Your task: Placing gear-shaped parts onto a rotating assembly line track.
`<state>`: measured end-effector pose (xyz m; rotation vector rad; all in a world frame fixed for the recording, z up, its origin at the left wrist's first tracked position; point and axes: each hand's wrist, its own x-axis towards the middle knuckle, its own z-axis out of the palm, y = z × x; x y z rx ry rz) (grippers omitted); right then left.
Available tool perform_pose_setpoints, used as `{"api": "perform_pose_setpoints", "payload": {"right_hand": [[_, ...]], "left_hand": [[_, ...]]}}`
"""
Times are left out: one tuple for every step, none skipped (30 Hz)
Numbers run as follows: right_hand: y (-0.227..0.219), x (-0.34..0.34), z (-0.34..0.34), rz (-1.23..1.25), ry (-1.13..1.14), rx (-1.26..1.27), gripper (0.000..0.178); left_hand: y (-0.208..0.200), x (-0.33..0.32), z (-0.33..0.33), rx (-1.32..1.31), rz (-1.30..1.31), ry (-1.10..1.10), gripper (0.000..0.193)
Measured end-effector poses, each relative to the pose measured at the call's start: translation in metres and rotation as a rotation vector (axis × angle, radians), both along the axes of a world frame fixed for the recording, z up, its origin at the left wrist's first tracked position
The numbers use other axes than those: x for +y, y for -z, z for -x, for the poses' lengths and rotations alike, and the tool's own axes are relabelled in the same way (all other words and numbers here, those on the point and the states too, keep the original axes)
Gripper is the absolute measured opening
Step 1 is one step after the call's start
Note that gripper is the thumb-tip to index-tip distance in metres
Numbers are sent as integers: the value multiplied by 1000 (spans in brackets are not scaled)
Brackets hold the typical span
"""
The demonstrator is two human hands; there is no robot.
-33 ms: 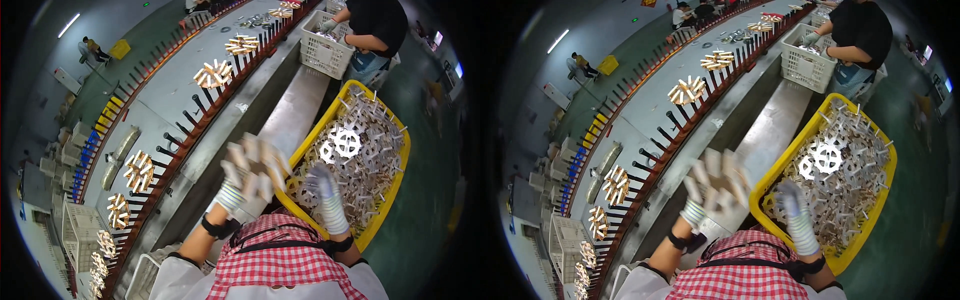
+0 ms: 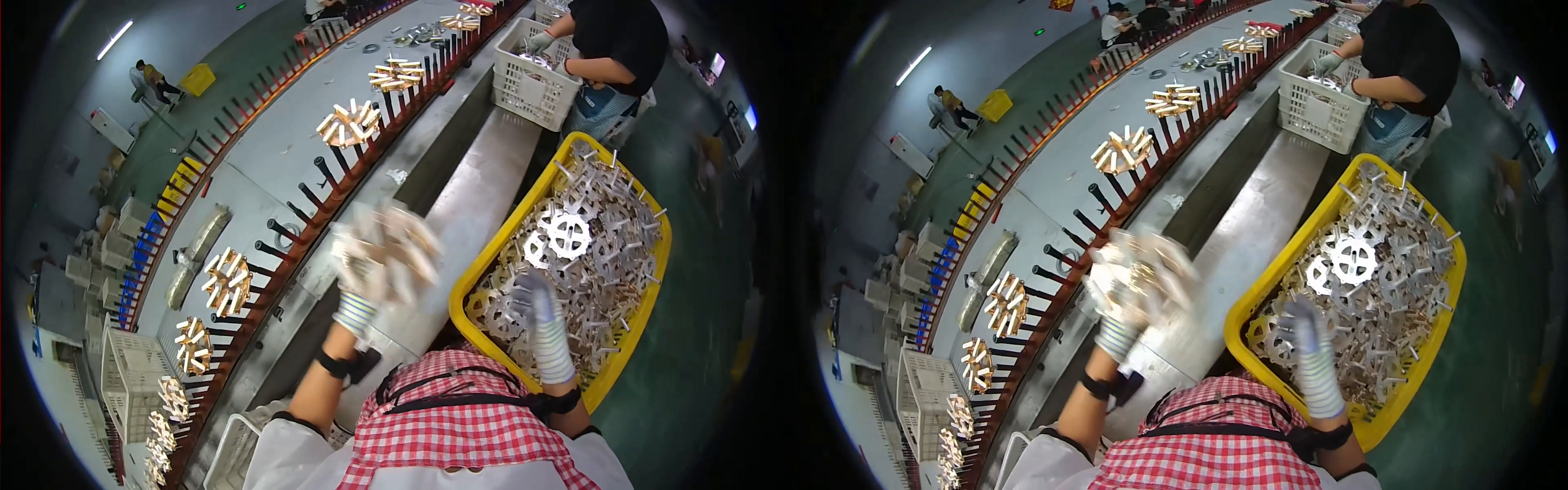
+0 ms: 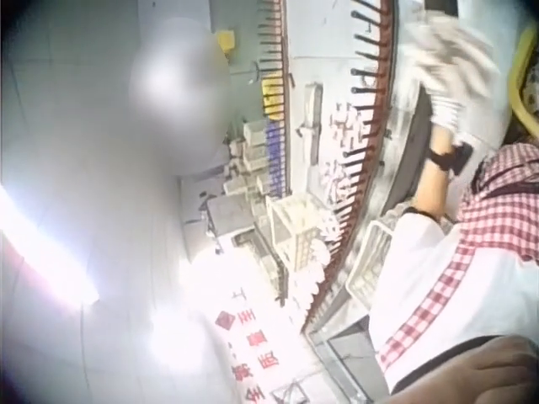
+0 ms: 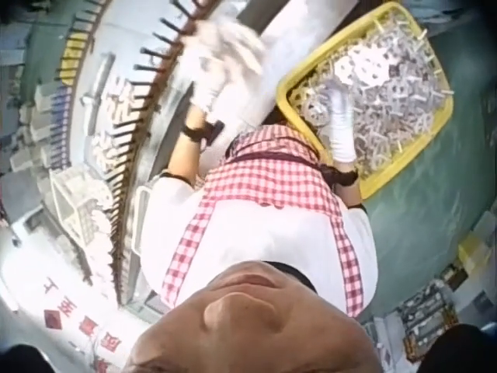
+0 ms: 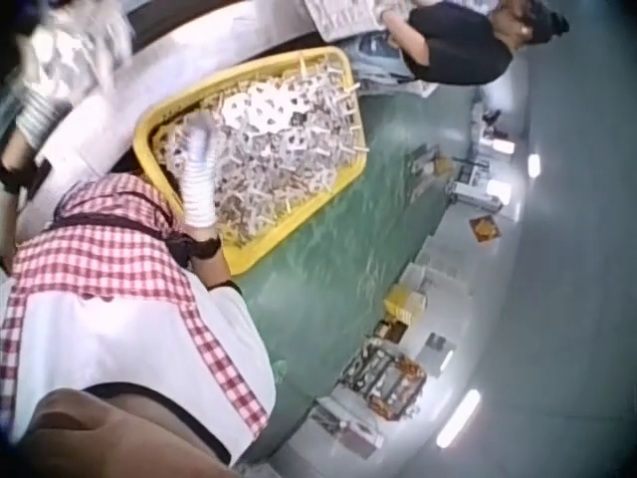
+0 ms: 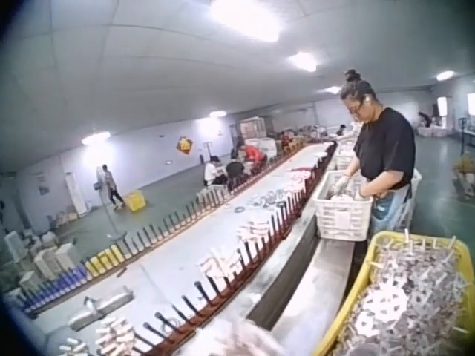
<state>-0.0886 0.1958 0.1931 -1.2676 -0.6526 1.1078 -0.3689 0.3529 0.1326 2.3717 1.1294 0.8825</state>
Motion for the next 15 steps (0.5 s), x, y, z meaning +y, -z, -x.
{"api": "perform_pose_setpoints", "payload": {"right_hand": [[8, -8, -13, 19, 61, -16, 65], [17, -18, -28, 40, 128, -33, 68], [32, -28, -47, 88, 200, -71, 68], [38, -17, -47, 89, 134, -68, 68], [58, -47, -78, 137, 294, -163, 61], [72, -66, -97, 142, 313, -165, 61], [87, -74, -112, 163, 374, -267, 57], [106, -75, -124, 175, 407, -358, 52], [126, -87, -143, 173, 398, -354, 52], [146, -97, -162, 213, 433, -411, 49], [158, -131, -184, 288, 537, -506, 46], [164, -174, -202, 318, 606, -528, 46], [174, -179, -210, 349, 595, -617, 45], [185, -172, -213, 372, 570, -705, 43], [186, -178, -215, 369, 563, -705, 43]], "left_hand": [[4, 36, 34, 183, -342, -266, 45], [3, 58, 62, 284, -524, -476, 41], [5, 81, 99, 380, -705, -683, 40], [46, 101, 245, 475, -689, -986, 46], [35, 120, 154, 190, -104, -932, 48], [27, 131, 154, 473, 111, -1005, 50], [44, 138, 194, 534, -1, -1046, 52], [61, 135, 249, 608, -115, -1113, 54], [70, 135, 265, 718, 71, -1097, 50], [79, 128, 287, 821, 35, -1162, 47], [80, 134, 246, 747, 246, -1080, 46], [72, 140, 197, 684, 444, -975, 45], [82, 123, 233, 772, -12, -1018, 39], [95, 94, 278, 864, -468, -1037, 34], [102, 76, 286, 963, -400, -1046, 35]]}}
